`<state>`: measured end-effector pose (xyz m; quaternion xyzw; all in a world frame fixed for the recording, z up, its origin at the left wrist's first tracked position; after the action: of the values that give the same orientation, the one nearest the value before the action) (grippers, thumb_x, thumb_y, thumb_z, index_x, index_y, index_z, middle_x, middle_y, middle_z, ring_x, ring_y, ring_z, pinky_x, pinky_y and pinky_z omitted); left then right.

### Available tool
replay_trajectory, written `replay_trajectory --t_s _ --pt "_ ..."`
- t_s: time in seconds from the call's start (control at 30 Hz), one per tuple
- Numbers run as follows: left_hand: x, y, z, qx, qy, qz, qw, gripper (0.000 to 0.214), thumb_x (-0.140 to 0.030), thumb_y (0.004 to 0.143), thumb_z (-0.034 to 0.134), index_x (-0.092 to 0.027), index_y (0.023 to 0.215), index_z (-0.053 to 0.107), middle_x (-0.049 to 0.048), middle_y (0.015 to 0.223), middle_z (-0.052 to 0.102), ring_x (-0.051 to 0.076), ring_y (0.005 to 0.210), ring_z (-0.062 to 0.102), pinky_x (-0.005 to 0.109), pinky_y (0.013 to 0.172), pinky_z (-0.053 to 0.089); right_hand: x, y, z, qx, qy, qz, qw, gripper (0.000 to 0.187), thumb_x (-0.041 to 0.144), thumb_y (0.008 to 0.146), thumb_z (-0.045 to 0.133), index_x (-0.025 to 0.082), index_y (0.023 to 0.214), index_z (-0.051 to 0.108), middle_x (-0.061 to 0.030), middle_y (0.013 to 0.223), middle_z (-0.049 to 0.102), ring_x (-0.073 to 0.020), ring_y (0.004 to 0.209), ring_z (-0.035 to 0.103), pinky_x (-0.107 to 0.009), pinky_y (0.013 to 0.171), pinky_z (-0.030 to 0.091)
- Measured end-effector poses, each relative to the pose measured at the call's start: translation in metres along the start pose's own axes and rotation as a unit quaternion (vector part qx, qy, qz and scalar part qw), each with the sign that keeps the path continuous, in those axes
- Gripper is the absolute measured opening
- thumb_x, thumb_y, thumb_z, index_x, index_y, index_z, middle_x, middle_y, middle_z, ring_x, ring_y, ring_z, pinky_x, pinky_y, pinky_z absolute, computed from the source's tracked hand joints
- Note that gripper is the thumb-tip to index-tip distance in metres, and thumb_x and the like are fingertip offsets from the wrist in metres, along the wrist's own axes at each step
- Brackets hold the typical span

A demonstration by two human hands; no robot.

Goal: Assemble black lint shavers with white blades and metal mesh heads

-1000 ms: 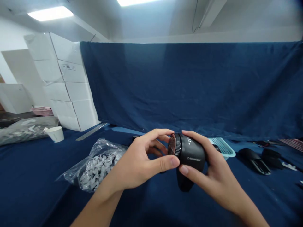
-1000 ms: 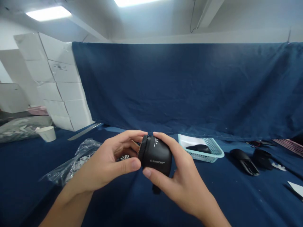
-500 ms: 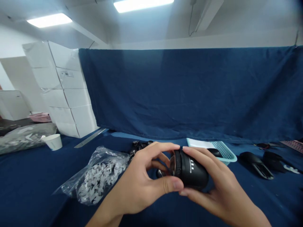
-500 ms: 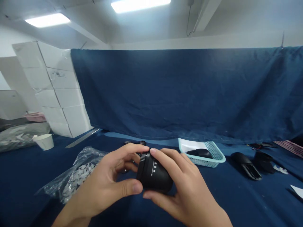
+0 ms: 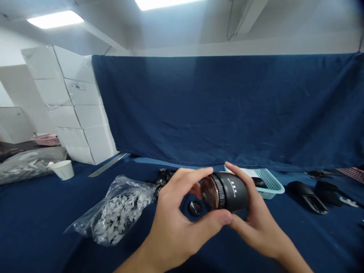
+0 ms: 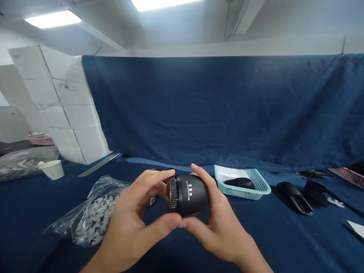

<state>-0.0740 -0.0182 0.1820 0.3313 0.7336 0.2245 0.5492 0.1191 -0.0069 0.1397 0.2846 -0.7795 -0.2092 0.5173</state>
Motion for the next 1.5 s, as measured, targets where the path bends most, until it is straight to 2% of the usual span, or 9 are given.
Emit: replay_trajectory --t_s 0.23,0.33,0.47,0.57,0.63,0.7,0.77,1.27,1.5 --pt "-0.003 0.000 0.007 -0.047 0.142 0.062 0.987 0.062 -0.041 0.074 0.081 -0.022 0.128 0.057 0.0066 0.110 0.061 0.020 0.093 0.060 0.032 0.082 0.054 0.003 0.004 0.012 0.045 0.254 0.052 0.965 0.073 0.055 0.089 0.057 0.032 0.150 0.025 -0.0090 0.144 0.049 -0.0282 0.125 0.055 -0.045 0.108 0.042" --pt "-0.001 0.000 0.007 -0.038 0.155 0.058 0.985 0.061 -0.040 0.076 0.079 -0.022 0.129 0.055 0.0065 0.111 0.060 0.020 0.093 0.060 0.031 0.081 0.053 0.008 0.007 0.015 0.040 0.286 0.104 0.952 0.072 0.063 0.089 0.049 0.027 0.148 0.030 -0.0109 0.134 0.058 -0.0300 0.124 0.056 -0.049 0.108 0.040" --pt "0.001 0.001 0.002 -0.023 0.126 0.037 0.991 0.063 -0.042 0.074 0.081 -0.024 0.128 0.055 0.0055 0.115 0.060 0.020 0.097 0.059 0.032 0.084 0.053 0.012 0.008 0.020 0.051 0.315 0.149 0.936 0.073 0.069 0.087 0.044 0.025 0.144 0.040 -0.0124 0.128 0.063 -0.0303 0.117 0.062 -0.046 0.097 0.050" --pt "0.004 0.005 -0.004 -0.001 0.110 -0.002 0.994 0.060 -0.043 0.076 0.079 -0.024 0.128 0.056 0.0054 0.118 0.059 0.020 0.098 0.059 0.033 0.085 0.052 0.014 0.007 0.024 0.067 0.412 0.217 0.882 0.061 0.064 0.089 0.046 0.025 0.136 0.052 -0.0106 0.122 0.068 -0.0269 0.106 0.068 -0.042 0.089 0.054" --pt "0.007 0.009 -0.008 0.023 0.104 -0.033 0.994 0.055 -0.041 0.079 0.077 -0.024 0.127 0.057 0.0048 0.117 0.060 0.019 0.095 0.059 0.032 0.081 0.052 0.014 0.007 0.025 0.071 0.477 0.293 0.825 0.055 0.061 0.092 0.044 0.020 0.121 0.064 -0.0101 0.100 0.075 -0.0231 0.087 0.073 -0.036 0.080 0.056" --pt "0.011 0.013 -0.011 0.043 0.095 -0.058 0.993 0.046 -0.036 0.083 0.074 -0.026 0.125 0.059 0.0037 0.114 0.061 0.018 0.091 0.060 0.031 0.077 0.051 0.014 0.009 0.024 0.086 0.521 0.353 0.772 0.060 0.062 0.094 0.038 0.013 0.105 0.071 -0.0098 0.078 0.075 -0.0194 0.066 0.071 -0.030 0.068 0.056" --pt "0.015 0.016 -0.013 0.050 0.087 -0.071 0.992 0.037 -0.029 0.086 0.070 -0.026 0.122 0.062 0.0029 0.111 0.063 0.016 0.087 0.060 0.031 0.076 0.051 0.013 0.013 0.024 0.107 0.550 0.364 0.744 0.066 0.063 0.095 0.033 0.009 0.097 0.073 -0.0108 0.074 0.074 -0.0176 0.058 0.069 -0.026 0.059 0.053" --pt "0.023 0.022 -0.010 -0.014 0.098 -0.064 0.993 0.027 -0.022 0.080 0.073 -0.024 0.106 0.068 0.0016 0.092 0.067 0.014 0.070 0.061 0.029 0.069 0.052 0.000 0.021 0.024 0.119 0.584 0.356 0.720 0.062 0.065 0.092 0.040 0.012 0.096 0.072 -0.0090 0.080 0.074 -0.0168 0.057 0.071 -0.023 0.054 0.051" --pt "0.026 0.024 -0.009 0.015 0.101 -0.089 0.991 0.025 -0.019 0.079 0.073 -0.024 0.103 0.070 0.0001 0.089 0.068 0.013 0.069 0.061 0.029 0.071 0.053 -0.007 0.020 0.026 0.100 0.604 0.377 0.695 0.061 0.060 0.095 0.038 0.010 0.095 0.072 -0.0119 0.082 0.076 -0.0189 0.060 0.072 -0.026 0.056 0.053"
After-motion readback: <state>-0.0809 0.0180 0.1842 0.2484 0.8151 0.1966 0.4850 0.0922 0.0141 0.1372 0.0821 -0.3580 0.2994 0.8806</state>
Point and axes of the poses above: each hand's wrist, its own y-axis towards the middle knuckle, its own z-axis out of the palm, x = y × z, the point moved 1 cm from there along y, towards the middle knuckle
